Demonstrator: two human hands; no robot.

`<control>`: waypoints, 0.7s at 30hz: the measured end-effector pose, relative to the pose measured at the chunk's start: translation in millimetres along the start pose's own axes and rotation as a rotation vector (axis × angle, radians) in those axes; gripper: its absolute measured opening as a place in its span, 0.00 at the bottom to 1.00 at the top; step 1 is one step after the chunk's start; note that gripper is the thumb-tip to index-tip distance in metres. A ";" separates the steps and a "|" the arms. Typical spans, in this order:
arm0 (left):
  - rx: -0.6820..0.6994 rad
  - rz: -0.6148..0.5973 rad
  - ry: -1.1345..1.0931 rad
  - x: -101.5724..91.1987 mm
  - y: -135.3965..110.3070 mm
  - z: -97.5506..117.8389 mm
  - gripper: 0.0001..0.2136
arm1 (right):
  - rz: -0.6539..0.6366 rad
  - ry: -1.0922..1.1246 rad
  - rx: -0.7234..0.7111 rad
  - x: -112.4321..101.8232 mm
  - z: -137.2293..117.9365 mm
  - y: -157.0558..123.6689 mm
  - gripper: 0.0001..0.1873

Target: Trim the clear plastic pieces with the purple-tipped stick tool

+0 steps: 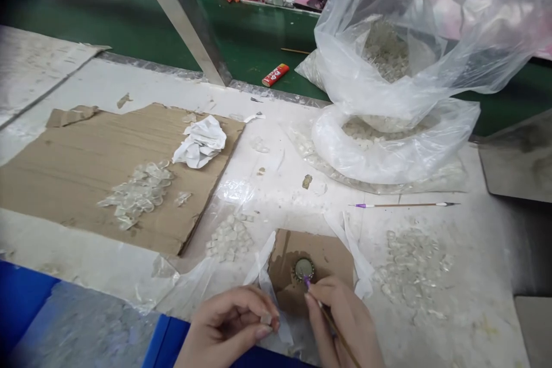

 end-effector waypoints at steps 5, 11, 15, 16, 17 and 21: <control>-0.026 0.021 0.050 -3.0 -2.2 0.3 0.07 | 0.047 0.003 0.037 -2.5 -3.1 2.1 0.08; 0.031 -0.072 0.163 -7.2 1.8 1.8 0.05 | 0.078 0.032 0.070 0.1 -6.3 4.0 0.09; 0.093 -0.164 0.166 -8.0 4.0 3.0 0.10 | 0.097 0.043 0.095 0.6 -3.5 5.9 0.09; 0.104 -0.163 0.166 -8.7 4.2 3.5 0.12 | 0.085 0.065 0.102 1.2 -3.4 5.5 0.09; 0.115 -0.164 0.168 -8.8 4.1 4.2 0.12 | 0.080 0.095 0.117 1.3 -3.6 4.4 0.09; 0.161 -0.141 0.216 -8.0 3.3 7.8 0.12 | 0.210 0.318 0.245 -5.6 -6.5 -5.4 0.09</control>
Point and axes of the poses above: each hand's wrist, its own y-axis towards the middle knuckle, its own x-axis out of the palm, z = x × y, the point moved 6 cm from there along y, towards the middle knuckle, and after that the axes turned 11 degrees about z, right-handed, at the moved point
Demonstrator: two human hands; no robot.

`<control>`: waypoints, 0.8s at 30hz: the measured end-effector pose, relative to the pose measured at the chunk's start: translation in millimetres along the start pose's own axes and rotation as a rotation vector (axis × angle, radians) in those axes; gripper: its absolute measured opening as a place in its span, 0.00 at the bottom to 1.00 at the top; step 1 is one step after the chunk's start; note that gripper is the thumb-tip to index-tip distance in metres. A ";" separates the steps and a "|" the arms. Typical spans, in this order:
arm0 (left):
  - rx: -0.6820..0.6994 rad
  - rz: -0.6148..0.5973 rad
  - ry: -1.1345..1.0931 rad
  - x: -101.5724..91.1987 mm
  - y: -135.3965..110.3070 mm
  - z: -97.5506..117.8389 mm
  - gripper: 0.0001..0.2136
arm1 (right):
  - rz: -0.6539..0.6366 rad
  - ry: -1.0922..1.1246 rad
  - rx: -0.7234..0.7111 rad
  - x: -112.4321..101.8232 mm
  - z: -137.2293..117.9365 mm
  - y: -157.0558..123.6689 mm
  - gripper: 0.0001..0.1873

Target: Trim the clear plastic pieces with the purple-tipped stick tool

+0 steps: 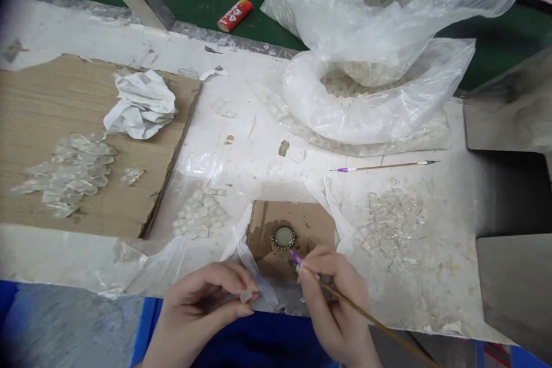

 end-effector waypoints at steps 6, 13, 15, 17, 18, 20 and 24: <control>0.117 -0.011 0.114 5.0 -3.4 9.4 0.13 | -0.056 0.231 0.057 7.6 -10.7 -14.6 0.08; 0.097 -0.008 0.117 6.2 -3.1 9.7 0.12 | -0.120 0.220 0.082 10.2 -8.1 -14.9 0.08; 0.073 -0.018 0.112 5.8 -2.9 8.0 0.13 | -0.150 0.198 0.091 11.4 -7.6 -15.6 0.07; 0.065 -0.024 0.104 5.3 -2.6 7.3 0.13 | -0.181 0.178 0.083 12.5 -8.2 -16.2 0.08; 0.066 -0.024 0.101 4.9 -2.4 7.2 0.13 | -0.193 0.166 0.075 12.7 -8.7 -16.3 0.08; 0.070 -0.020 0.103 4.3 -2.0 7.2 0.14 | -0.214 0.145 0.068 12.9 -9.2 -16.4 0.08; 0.079 -0.023 0.110 5.0 -3.1 7.3 0.15 | -0.241 0.138 0.070 13.1 -10.1 -16.0 0.08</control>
Point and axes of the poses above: each hand's wrist, its own y-axis towards the middle knuckle, its own x-axis out of the palm, z = x × y, the point moved 6 cm from there along y, towards the middle knuckle, and after that the axes turned 11 degrees about z, right-handed, at the moved point
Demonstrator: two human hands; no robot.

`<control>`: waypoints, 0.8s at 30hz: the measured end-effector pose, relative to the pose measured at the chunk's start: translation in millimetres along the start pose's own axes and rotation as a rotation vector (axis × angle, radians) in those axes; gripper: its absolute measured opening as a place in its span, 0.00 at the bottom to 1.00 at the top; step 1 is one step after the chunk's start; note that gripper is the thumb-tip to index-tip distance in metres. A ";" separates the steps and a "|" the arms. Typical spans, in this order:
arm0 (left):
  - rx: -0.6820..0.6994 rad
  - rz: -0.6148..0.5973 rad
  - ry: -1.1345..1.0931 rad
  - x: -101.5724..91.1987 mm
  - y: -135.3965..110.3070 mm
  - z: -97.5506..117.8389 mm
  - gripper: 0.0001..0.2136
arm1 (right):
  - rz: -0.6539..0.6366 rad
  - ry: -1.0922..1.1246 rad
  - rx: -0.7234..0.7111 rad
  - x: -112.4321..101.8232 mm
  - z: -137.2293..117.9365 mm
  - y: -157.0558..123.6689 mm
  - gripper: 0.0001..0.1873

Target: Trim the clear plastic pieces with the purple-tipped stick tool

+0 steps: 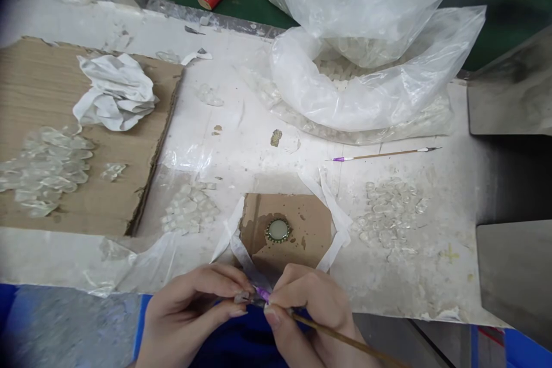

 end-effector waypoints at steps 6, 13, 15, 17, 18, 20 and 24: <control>0.023 -0.003 0.024 0.0 -1.8 1.2 0.14 | -0.007 0.016 -0.047 0.8 -2.7 0.5 0.08; -0.052 0.017 -0.041 -2.3 -1.7 -4.4 0.16 | 0.235 -0.157 -0.154 -14.8 5.2 3.2 0.12; -0.102 0.022 -0.078 -2.9 -2.5 -7.5 0.15 | 0.245 -0.304 -0.217 -15.4 6.6 6.7 0.14; -0.158 0.028 -0.123 -3.4 -3.5 -11.2 0.13 | 0.196 -0.410 -0.261 -12.5 8.3 10.6 0.14; -0.189 0.028 -0.153 -3.2 -3.9 -13.4 0.12 | 0.175 -0.437 -0.264 -11.2 9.4 12.0 0.13; -0.252 0.031 -0.214 -2.6 -4.3 -17.9 0.08 | 0.174 -0.417 -0.239 -10.5 10.9 12.4 0.12; -0.309 0.038 -0.268 -1.3 -2.8 -23.5 0.03 | 0.259 -0.071 -0.138 -10.6 10.9 4.3 0.08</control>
Point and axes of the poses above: each hand's wrist, its own y-axis towards the middle knuckle, its own x-axis out of the palm, z = x × y, the point moved 6 cm from there along y, towards the middle knuckle, and after that the axes turned 11 degrees about z, right-handed, at the moved point
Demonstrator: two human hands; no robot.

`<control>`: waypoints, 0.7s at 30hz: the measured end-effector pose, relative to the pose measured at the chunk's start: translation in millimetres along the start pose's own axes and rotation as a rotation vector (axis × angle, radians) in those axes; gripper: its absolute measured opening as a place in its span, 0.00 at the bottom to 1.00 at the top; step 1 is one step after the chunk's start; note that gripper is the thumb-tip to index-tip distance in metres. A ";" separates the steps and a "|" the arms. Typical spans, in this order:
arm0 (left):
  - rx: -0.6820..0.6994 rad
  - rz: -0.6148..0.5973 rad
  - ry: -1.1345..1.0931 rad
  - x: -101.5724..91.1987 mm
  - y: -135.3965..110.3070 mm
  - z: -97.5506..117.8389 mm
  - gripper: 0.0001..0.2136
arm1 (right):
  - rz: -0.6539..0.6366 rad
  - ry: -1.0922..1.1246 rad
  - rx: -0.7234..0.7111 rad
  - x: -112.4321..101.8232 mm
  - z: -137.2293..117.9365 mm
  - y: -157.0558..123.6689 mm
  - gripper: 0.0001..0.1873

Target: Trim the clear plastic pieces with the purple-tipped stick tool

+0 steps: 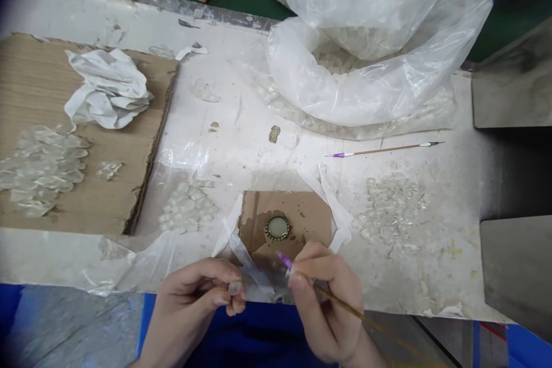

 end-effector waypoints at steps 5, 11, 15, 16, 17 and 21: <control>-0.016 0.005 0.004 -0.1 0.7 0.1 0.04 | -0.061 0.183 0.073 8.6 -5.6 -6.5 0.08; -0.021 0.009 0.004 0.6 -0.5 0.7 0.05 | -0.135 0.191 0.091 13.8 -6.1 -2.0 0.09; -0.017 0.009 0.020 0.6 -1.0 1.1 0.06 | -0.162 0.173 0.081 17.2 -4.8 -0.9 0.09; -0.016 0.008 0.024 0.4 -1.1 1.3 0.07 | -0.165 0.170 0.078 17.4 -4.8 -0.9 0.09; -0.014 0.006 0.026 0.1 -1.3 1.5 0.07 | -0.169 0.169 0.074 17.3 -4.8 -0.9 0.09; -0.001 -0.001 0.033 -0.7 -1.8 1.7 0.07 | -0.183 0.157 0.081 15.3 -5.0 -1.6 0.08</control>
Point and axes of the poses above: each hand's wrist, its own y-axis towards the middle knuckle, its own x-axis out of the palm, z = x × y, the point moved 6 cm from there along y, towards the middle knuckle, and after that the axes turned 11 degrees about z, right-handed, at the moved point
